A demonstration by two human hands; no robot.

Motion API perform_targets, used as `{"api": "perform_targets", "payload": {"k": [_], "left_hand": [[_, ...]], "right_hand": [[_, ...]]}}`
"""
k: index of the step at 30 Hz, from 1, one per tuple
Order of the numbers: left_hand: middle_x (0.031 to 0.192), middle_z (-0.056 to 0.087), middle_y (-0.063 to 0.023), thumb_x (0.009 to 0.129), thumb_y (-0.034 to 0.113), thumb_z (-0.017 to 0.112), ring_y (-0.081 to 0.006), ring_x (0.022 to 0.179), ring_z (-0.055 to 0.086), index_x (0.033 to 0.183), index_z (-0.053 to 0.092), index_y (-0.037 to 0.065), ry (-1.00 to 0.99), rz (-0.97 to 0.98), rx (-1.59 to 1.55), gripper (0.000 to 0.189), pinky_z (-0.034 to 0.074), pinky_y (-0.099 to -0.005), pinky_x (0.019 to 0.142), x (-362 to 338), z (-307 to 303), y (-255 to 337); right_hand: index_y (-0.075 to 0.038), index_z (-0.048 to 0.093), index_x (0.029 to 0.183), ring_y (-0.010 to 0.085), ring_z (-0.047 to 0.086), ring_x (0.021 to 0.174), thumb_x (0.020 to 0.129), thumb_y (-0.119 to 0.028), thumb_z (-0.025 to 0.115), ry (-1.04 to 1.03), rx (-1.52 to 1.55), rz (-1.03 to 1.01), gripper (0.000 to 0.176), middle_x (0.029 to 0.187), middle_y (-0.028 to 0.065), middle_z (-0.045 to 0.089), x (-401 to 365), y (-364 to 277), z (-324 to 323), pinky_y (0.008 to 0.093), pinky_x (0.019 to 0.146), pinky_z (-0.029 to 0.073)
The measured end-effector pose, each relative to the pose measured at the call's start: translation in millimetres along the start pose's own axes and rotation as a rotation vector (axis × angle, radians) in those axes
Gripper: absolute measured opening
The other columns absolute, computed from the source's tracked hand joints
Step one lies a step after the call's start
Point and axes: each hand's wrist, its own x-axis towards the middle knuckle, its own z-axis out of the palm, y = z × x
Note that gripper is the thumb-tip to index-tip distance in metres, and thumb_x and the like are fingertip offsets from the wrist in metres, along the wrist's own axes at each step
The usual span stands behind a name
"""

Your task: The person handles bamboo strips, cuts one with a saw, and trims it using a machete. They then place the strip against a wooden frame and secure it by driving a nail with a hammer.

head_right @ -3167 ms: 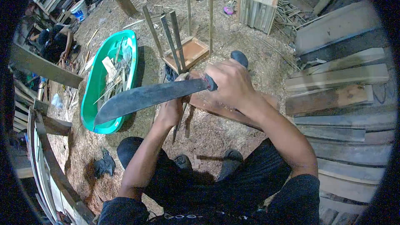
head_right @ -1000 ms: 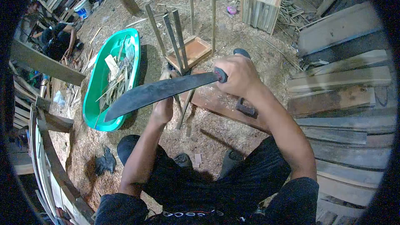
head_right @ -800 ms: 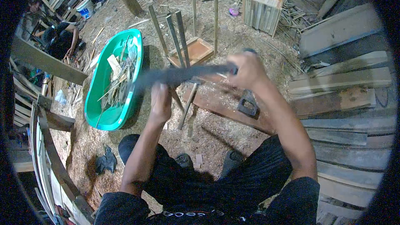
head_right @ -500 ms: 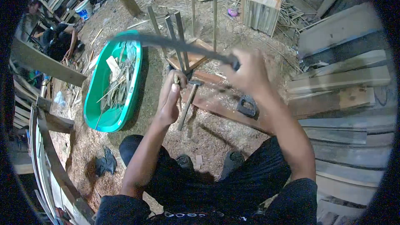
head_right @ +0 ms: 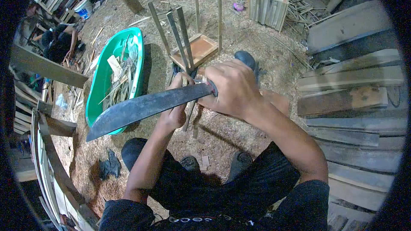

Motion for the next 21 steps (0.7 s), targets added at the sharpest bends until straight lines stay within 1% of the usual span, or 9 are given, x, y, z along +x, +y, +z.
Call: {"api": "perform_targets", "payload": {"k": [2,5,8,12,14,15,17,19,21], "left_hand": [[0.095,0.057,-0.0219,0.096,0.019,0.047,-0.0315,0.088,0.057,0.115,0.051,-0.003,-0.061,0.021,0.031,0.030,0.045,-0.0391,0.080,1,-5,-1],[0.086,0.051,-0.0189,0.096,0.019,0.047,-0.0279,0.078,0.050,0.108,0.050,-0.003,-0.081,-0.047,0.048,0.025,0.042,-0.0387,0.073,-4,-5,-11],[0.082,0.046,-0.0167,0.096,0.021,0.048,-0.0256,0.073,0.044,0.104,0.050,-0.002,-0.056,0.023,-0.006,0.025,0.040,-0.0382,0.068,-3,-4,-9],[0.081,0.047,-0.0149,0.096,0.024,0.048,-0.0257,0.074,0.047,0.098,0.049,-0.002,-0.046,-0.004,0.029,0.026,0.041,-0.0370,0.069,-4,-5,-4],[0.081,0.047,-0.0121,0.095,0.029,0.049,-0.0233,0.076,0.049,0.091,0.050,-0.002,0.007,-0.018,0.004,0.031,0.042,-0.0355,0.069,-3,-2,1],[0.080,0.047,-0.0132,0.096,0.028,0.048,-0.0247,0.073,0.048,0.091,0.049,-0.001,0.031,0.051,0.056,0.030,0.042,-0.0364,0.068,-3,-4,0],[0.078,0.046,-0.0131,0.097,0.032,0.043,-0.0249,0.068,0.047,0.091,0.048,0.000,0.014,0.181,0.084,0.032,0.041,-0.0369,0.066,-9,-9,8],[0.074,0.044,-0.0110,0.099,0.040,0.037,-0.0225,0.063,0.045,0.090,0.048,0.002,-0.070,0.305,0.030,0.040,0.038,-0.0360,0.061,-13,-12,25],[0.074,0.042,-0.0102,0.101,0.042,0.036,-0.0225,0.064,0.045,0.090,0.047,0.002,0.045,0.149,-0.092,0.043,0.037,-0.0351,0.061,-16,-14,32]], "right_hand": [[-0.005,0.064,0.085,0.0328,0.065,0.070,0.072,-0.038,0.077,0.006,-0.010,-0.012,0.038,0.071,0.0127,0.063,0,-1,0,0.0435,0.065,0.047],[-0.005,0.063,0.086,0.0332,0.064,0.070,0.071,-0.037,0.077,0.017,-0.004,-0.018,0.038,0.072,0.0129,0.063,0,-2,1,0.0439,0.065,0.047],[-0.004,0.064,0.088,0.0336,0.065,0.071,0.070,-0.035,0.078,0.011,-0.017,-0.035,0.038,0.072,0.0133,0.063,0,-1,3,0.0442,0.066,0.047],[-0.005,0.064,0.085,0.0334,0.065,0.072,0.068,-0.033,0.078,-0.024,-0.023,-0.030,0.036,0.073,0.0134,0.064,2,2,3,0.0438,0.068,0.048],[-0.006,0.064,0.081,0.0336,0.065,0.071,0.068,-0.031,0.077,0.055,-0.001,-0.053,0.030,0.071,0.0129,0.063,3,4,4,0.0446,0.068,0.049],[-0.007,0.064,0.079,0.0338,0.066,0.070,0.068,-0.030,0.076,0.096,0.007,-0.067,0.028,0.069,0.0127,0.063,4,7,4,0.0450,0.068,0.049],[-0.008,0.065,0.076,0.0344,0.066,0.068,0.072,-0.027,0.071,0.039,0.018,0.014,0.020,0.068,0.0135,0.065,-1,33,1,0.0456,0.065,0.050],[-0.007,0.067,0.078,0.0351,0.067,0.067,0.075,-0.024,0.066,0.021,-0.115,0.555,0.017,0.068,0.0157,0.066,2,73,-2,0.0454,0.062,0.051],[-0.002,0.065,0.081,0.0301,0.062,0.060,0.074,-0.018,0.067,0.031,-0.239,0.595,0.018,0.064,0.0166,0.060,5,96,-22,0.0446,0.060,0.048]]}}
